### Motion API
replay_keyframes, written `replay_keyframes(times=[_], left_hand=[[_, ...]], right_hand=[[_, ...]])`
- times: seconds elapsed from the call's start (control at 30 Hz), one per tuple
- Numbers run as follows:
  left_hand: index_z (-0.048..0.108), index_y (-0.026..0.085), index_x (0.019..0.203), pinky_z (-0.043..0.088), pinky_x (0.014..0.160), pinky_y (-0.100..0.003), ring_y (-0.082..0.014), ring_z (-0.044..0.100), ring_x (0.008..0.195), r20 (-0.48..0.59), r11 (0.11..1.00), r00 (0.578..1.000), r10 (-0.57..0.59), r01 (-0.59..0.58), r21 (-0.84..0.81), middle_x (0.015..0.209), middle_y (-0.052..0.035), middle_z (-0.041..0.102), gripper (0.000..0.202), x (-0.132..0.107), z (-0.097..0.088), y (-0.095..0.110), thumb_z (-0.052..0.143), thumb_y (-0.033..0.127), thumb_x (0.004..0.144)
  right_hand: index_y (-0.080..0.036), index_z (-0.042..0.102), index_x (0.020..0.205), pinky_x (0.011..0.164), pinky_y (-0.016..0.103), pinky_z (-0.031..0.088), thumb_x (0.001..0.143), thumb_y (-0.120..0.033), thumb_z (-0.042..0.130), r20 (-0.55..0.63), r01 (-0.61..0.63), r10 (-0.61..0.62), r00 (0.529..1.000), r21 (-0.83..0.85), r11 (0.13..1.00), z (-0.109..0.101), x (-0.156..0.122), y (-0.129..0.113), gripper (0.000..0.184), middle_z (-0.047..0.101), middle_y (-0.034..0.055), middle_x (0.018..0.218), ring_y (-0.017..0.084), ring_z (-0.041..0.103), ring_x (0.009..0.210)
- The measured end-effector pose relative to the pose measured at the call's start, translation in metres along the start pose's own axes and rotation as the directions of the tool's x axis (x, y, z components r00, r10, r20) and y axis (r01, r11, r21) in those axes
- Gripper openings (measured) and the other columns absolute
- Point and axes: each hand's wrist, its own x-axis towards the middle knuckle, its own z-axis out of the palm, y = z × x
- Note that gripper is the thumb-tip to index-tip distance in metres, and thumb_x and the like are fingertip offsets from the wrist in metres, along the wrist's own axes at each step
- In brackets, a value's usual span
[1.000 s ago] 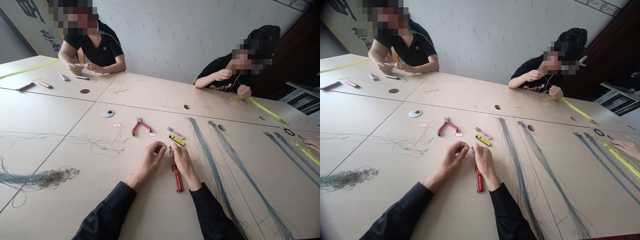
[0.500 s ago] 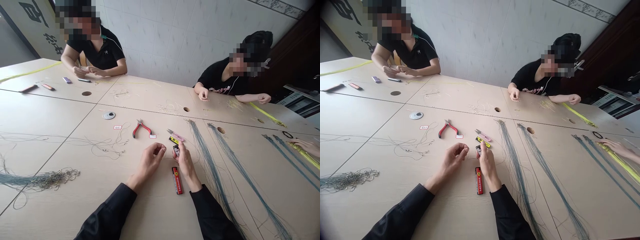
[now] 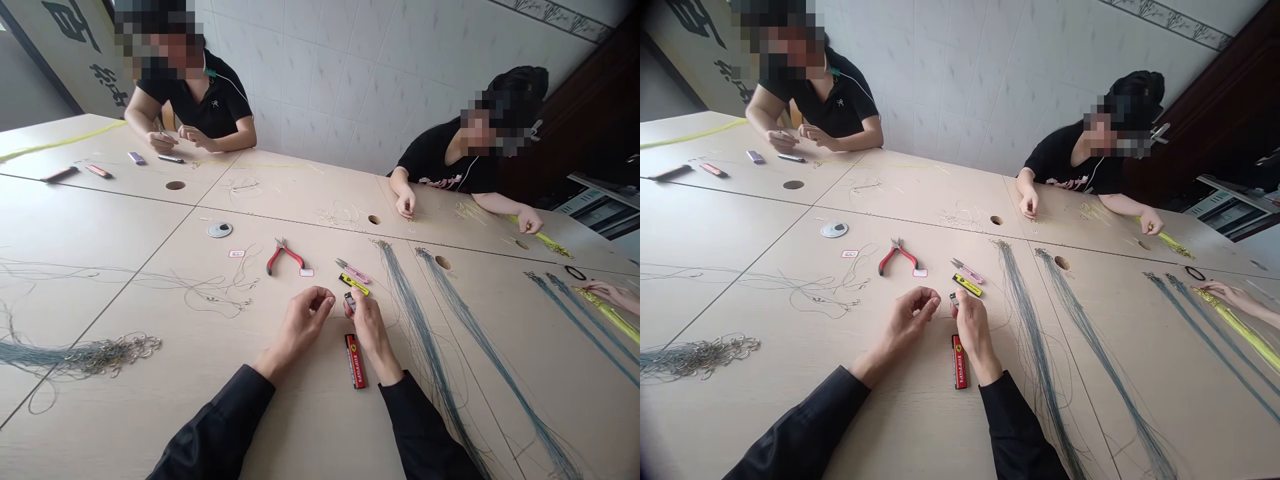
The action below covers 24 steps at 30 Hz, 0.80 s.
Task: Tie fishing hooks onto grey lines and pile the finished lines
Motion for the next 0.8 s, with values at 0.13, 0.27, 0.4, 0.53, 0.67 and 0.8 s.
replay_keyframes(times=[0.13, 0.27, 0.4, 0.53, 0.67, 0.8], left_hand=[[0.061, 0.016, 0.085, 0.042, 0.067, -0.025, -0.0111, 0.050, 0.067, 0.002, 1.000, 1.000, -0.004, 0.004, -0.002, 0.077, -0.0003, 0.061, 0.023, -0.0003, -0.0003, 0.0022, 0.053, 0.034, 0.095], [0.061, 0.016, 0.084, 0.041, 0.066, -0.026, -0.0116, 0.050, 0.066, 0.009, 1.000, 1.000, -0.007, 0.006, 0.018, 0.075, -0.0003, 0.061, 0.022, 0.0000, -0.0010, 0.0046, 0.053, 0.034, 0.095], [0.061, 0.016, 0.083, 0.041, 0.066, -0.026, -0.0115, 0.049, 0.065, -0.004, 1.000, 1.000, -0.010, 0.010, 0.010, 0.074, -0.0002, 0.060, 0.022, -0.0002, -0.0020, 0.0064, 0.053, 0.034, 0.094], [0.061, 0.016, 0.084, 0.042, 0.067, -0.026, -0.0116, 0.050, 0.066, 0.001, 1.000, 1.000, -0.011, 0.011, 0.000, 0.075, -0.0006, 0.060, 0.023, -0.0006, -0.0020, 0.0065, 0.053, 0.035, 0.095], [0.061, 0.016, 0.083, 0.041, 0.067, -0.026, -0.0118, 0.050, 0.066, 0.021, 1.000, 1.000, -0.008, 0.008, -0.004, 0.074, -0.0003, 0.060, 0.024, -0.0001, -0.0014, 0.0051, 0.053, 0.036, 0.095], [0.060, 0.016, 0.083, 0.040, 0.065, -0.025, -0.0113, 0.047, 0.065, -0.002, 0.999, 1.000, -0.029, 0.029, -0.020, 0.073, 0.0004, 0.057, 0.025, -0.0001, -0.0020, 0.0047, 0.053, 0.037, 0.094]], right_hand=[[-0.022, 0.036, 0.054, 0.057, 0.029, 0.028, 0.096, -0.055, 0.033, 0.021, 0.051, -0.049, 0.999, -0.109, 0.993, 0.0008, -0.0006, -0.0003, 0.054, 0.038, -0.0027, 0.050, 0.013, 0.037, 0.052], [-0.022, 0.035, 0.053, 0.058, 0.030, 0.029, 0.096, -0.049, 0.033, 0.012, 0.072, -0.071, 0.997, -0.125, 0.990, 0.0021, -0.0017, 0.0003, 0.051, 0.038, -0.0027, 0.049, 0.013, 0.037, 0.052], [-0.022, 0.036, 0.055, 0.058, 0.029, 0.029, 0.097, -0.050, 0.031, 0.006, 0.032, -0.031, 0.999, -0.072, 0.997, 0.0007, -0.0016, -0.0005, 0.051, 0.040, -0.0027, 0.051, 0.013, 0.038, 0.053], [-0.022, 0.037, 0.054, 0.058, 0.029, 0.029, 0.095, -0.051, 0.035, 0.019, 0.041, -0.039, 0.999, -0.136, 0.990, 0.0005, -0.0022, -0.0023, 0.050, 0.039, -0.0031, 0.050, 0.013, 0.038, 0.052], [-0.022, 0.035, 0.053, 0.057, 0.029, 0.028, 0.095, -0.047, 0.034, 0.005, 0.055, -0.055, 0.998, -0.151, 0.987, 0.0013, -0.0031, -0.0020, 0.049, 0.037, -0.0033, 0.049, 0.012, 0.036, 0.050], [-0.022, 0.038, 0.055, 0.058, 0.029, 0.031, 0.096, -0.052, 0.035, 0.003, 0.034, -0.034, 0.999, -0.083, 0.996, 0.0006, -0.0013, 0.0020, 0.051, 0.041, -0.0024, 0.052, 0.013, 0.039, 0.053]])
